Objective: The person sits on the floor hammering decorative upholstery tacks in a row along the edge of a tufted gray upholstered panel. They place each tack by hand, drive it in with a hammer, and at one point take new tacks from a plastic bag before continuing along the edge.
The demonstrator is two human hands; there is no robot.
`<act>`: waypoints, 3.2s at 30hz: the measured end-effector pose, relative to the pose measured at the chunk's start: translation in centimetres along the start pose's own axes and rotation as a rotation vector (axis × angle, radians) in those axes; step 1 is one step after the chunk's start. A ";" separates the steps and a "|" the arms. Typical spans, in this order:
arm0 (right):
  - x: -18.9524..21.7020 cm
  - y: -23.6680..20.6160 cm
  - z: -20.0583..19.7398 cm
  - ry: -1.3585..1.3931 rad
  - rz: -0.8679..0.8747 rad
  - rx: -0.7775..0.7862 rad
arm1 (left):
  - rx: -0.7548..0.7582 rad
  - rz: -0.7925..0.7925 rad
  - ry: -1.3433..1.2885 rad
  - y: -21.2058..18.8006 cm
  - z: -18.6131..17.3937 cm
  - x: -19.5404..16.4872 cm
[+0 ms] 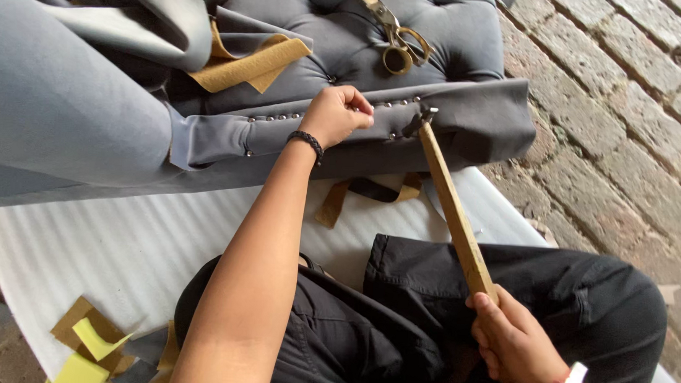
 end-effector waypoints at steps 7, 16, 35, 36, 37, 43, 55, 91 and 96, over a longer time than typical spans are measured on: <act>5.6 4.5 -0.2 0.080 -0.189 0.046 | -0.430 0.077 0.457 0.8 -7.3 -1.0; 13.2 12.9 3.8 0.091 -0.418 0.090 | -0.190 0.022 0.904 6.4 -5.1 0.8; 13.1 12.4 2.6 0.171 -0.428 0.108 | -0.715 0.460 0.462 0.7 -7.6 -1.1; 13.1 12.5 2.8 0.167 -0.425 0.113 | -0.680 0.361 0.340 -0.3 -7.5 -0.3; 13.1 12.7 2.9 0.157 -0.423 0.111 | -0.645 0.261 0.211 -1.2 -7.0 0.6; 13.1 12.6 3.9 0.084 -0.479 0.109 | -0.610 -0.062 -0.308 -1.3 -5.1 2.5; 13.2 12.8 4.0 -0.010 -0.482 0.081 | -0.529 0.165 0.581 5.5 -6.9 1.5; 12.8 12.7 4.6 -0.008 -0.457 0.096 | 0.013 -0.021 -0.284 -4.8 -1.7 -2.2; 12.9 12.1 4.5 0.104 -0.523 0.115 | 0.121 -0.208 -0.022 -11.4 7.3 -5.0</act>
Point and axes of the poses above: each hand's wrist, its own y-axis towards the middle knuckle, its own z-axis out of the palm, x = y × z, the point moved 6 cm from there along y, towards the middle knuckle, and after that the axes turned 10 degrees about -y, right-handed, at the moved point
